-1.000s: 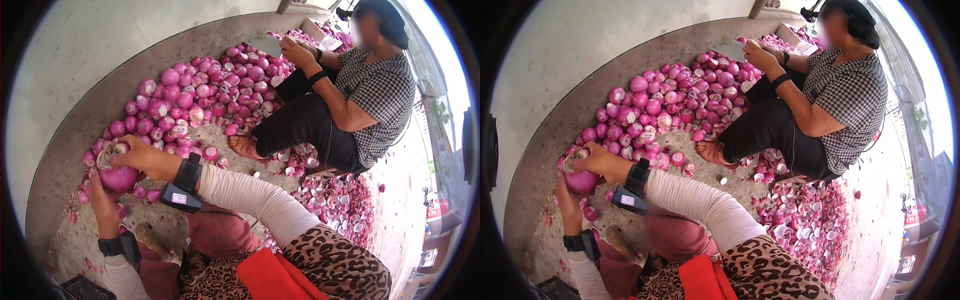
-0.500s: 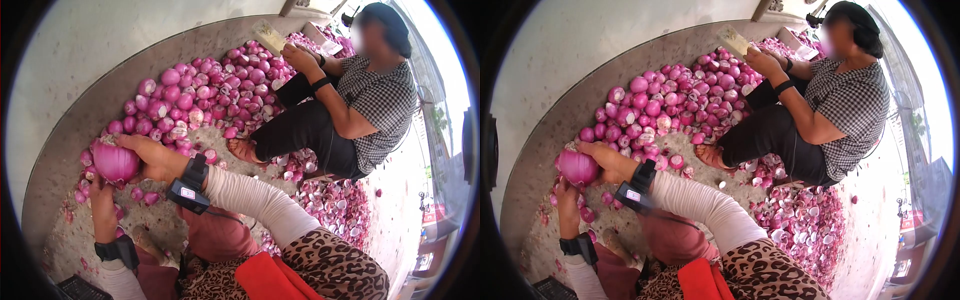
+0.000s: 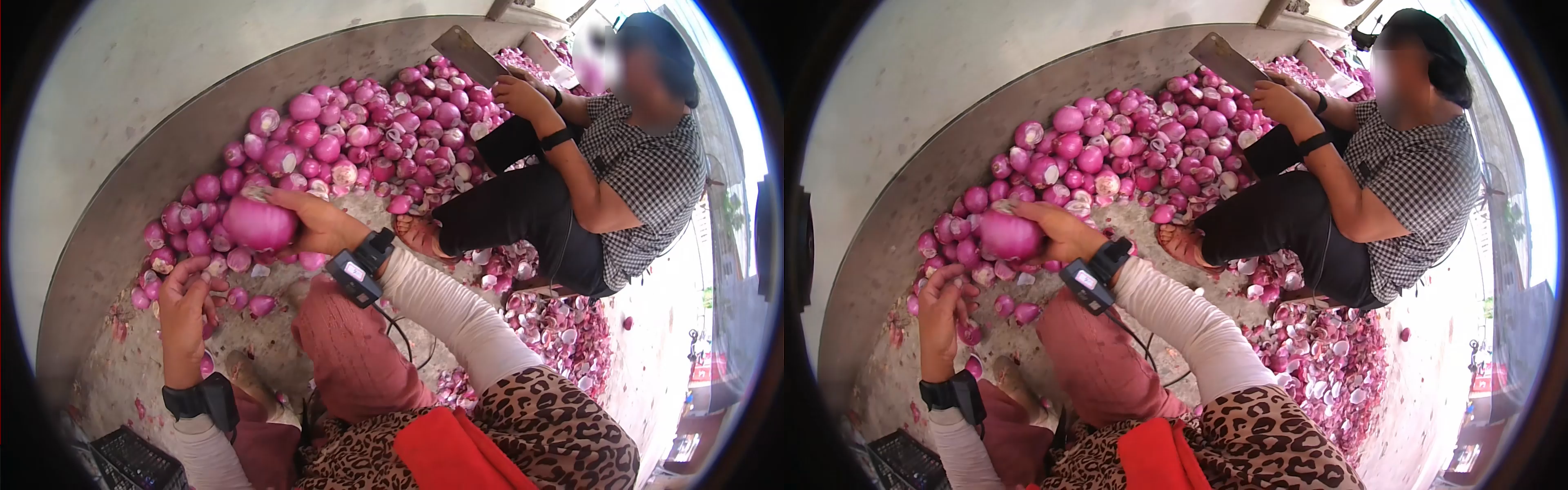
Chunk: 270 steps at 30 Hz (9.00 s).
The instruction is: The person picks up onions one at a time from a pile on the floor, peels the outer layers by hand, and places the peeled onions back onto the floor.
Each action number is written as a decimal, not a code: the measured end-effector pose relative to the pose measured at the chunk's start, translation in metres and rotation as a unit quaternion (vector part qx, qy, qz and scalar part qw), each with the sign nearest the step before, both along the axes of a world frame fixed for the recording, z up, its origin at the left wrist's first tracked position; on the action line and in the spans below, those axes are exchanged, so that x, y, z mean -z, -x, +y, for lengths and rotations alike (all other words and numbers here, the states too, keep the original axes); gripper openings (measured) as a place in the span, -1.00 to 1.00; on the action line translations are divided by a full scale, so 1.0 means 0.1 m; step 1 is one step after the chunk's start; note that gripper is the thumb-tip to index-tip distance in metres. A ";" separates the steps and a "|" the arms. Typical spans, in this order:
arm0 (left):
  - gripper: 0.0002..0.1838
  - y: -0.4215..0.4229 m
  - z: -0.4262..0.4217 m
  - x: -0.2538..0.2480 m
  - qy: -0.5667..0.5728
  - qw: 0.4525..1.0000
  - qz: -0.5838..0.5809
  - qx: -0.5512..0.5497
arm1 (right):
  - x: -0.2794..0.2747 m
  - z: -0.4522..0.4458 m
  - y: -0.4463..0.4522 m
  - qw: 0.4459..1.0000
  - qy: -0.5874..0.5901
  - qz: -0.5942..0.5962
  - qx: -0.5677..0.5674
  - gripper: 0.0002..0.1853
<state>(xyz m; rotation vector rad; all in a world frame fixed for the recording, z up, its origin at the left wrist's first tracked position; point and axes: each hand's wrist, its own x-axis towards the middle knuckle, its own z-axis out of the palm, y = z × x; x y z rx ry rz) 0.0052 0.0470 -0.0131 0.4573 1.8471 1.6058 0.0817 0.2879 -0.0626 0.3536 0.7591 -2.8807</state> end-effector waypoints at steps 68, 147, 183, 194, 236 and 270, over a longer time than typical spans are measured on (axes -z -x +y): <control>-0.73 0.94 0.03 -0.05 0.169 0.968 0.025 0.182 | 2.29 0.70 -1.10 0.924 -0.125 -0.329 0.149 -0.87; -0.53 0.77 0.00 2.44 0.046 0.983 -0.162 0.070 | 2.40 -0.41 0.35 0.958 0.141 -0.087 -0.236 -0.12; -0.65 0.76 -0.54 3.21 0.267 0.936 -0.044 0.223 | 1.41 2.20 0.31 0.896 -0.001 0.012 0.444 -0.17; -0.55 0.70 -0.52 3.18 0.274 0.923 -0.010 0.269 | 2.60 1.47 -0.68 0.585 -0.728 -0.305 0.184 -0.48; -0.35 0.53 0.23 2.35 0.002 0.963 -0.171 0.208 | 2.28 -0.15 0.13 0.973 -0.011 -0.077 -0.218 -0.41; -0.14 0.51 0.12 2.69 0.033 0.943 -0.209 0.257 | 2.22 -0.18 0.19 0.970 -0.119 -0.104 -0.184 -0.40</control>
